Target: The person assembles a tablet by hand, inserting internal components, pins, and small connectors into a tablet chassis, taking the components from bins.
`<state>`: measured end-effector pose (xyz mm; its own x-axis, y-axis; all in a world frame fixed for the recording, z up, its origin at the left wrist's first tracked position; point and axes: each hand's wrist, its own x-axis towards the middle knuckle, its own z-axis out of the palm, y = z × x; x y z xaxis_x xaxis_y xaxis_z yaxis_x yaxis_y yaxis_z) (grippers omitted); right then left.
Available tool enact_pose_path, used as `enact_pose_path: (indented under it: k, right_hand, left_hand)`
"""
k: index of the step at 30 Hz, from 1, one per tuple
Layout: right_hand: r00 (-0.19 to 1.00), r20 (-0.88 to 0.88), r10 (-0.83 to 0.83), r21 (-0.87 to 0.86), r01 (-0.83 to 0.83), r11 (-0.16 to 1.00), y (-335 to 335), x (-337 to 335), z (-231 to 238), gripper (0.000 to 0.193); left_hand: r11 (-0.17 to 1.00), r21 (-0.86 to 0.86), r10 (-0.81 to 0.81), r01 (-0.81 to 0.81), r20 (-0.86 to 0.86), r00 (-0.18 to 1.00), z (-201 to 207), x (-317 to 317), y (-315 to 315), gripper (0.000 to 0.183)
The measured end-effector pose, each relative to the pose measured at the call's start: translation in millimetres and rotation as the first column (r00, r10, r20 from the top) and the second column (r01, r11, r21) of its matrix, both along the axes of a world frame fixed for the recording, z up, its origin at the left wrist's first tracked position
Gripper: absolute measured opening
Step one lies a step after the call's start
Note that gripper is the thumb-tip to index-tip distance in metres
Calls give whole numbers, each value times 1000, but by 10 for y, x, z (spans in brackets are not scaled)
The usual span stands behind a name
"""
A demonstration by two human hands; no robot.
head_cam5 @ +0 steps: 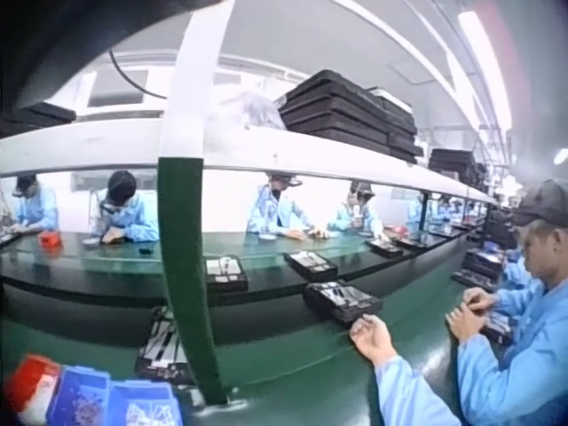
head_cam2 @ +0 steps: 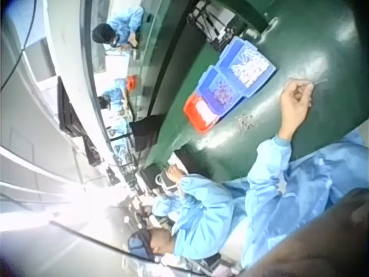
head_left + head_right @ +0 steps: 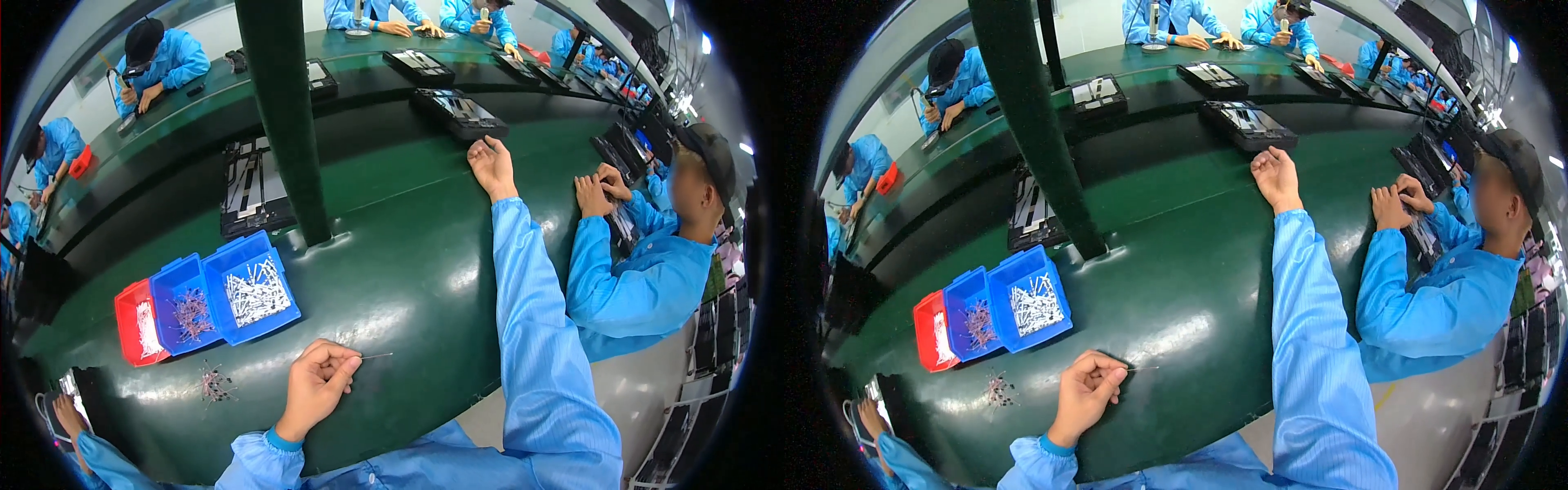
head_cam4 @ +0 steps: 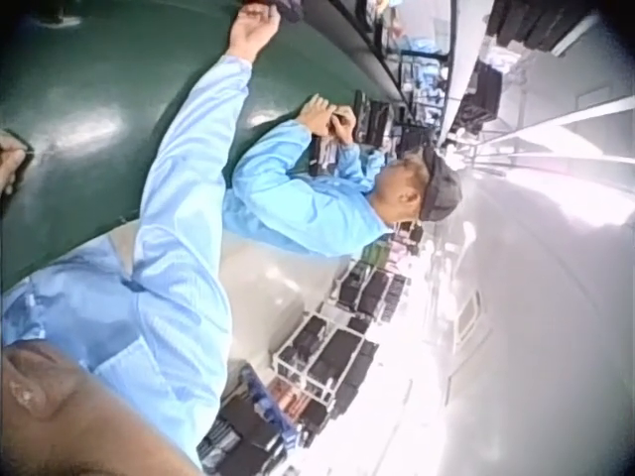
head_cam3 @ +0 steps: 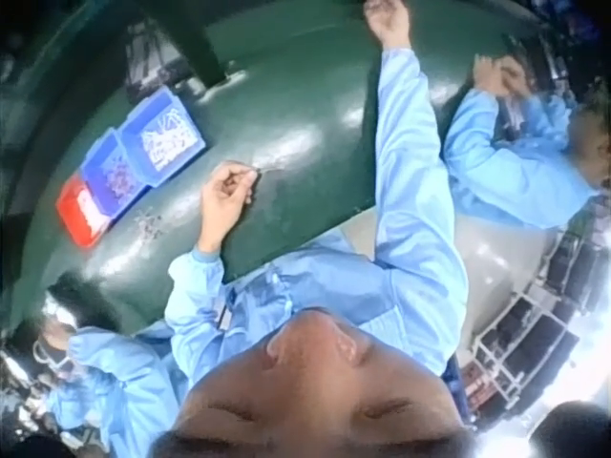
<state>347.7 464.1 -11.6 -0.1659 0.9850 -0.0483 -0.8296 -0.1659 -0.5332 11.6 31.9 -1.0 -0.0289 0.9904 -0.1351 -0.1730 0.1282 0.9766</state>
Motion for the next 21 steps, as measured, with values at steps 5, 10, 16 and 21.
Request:
enact_pose_path:
  k: [5, 10, 16, 21]
  right_hand:
    - [950, 262, 172, 75, -198, 977, -540, -262, 30, 17]
    - [844, 461, 272, -25, -294, 955, -1941, -671, -1, 18]
    - [656, 254, 711, -127, -706, 697, -3944, -641, 20, 54]
    - [306, 47, 951, -171, -935, 310, -4758, -652, 330, 77]
  left_hand:
    - [1000, -13, -29, 28, -38, 999, 1, -17, -4, 9]
    - [999, 30, 24, -24, 8, 1000, -86, -83, -77, 9]
    - [989, 145, 47, -38, -61, 997, -4, -69, -167, 10]
    - [979, 186, 111, -85, -139, 984, 13, 51, -237, 11]
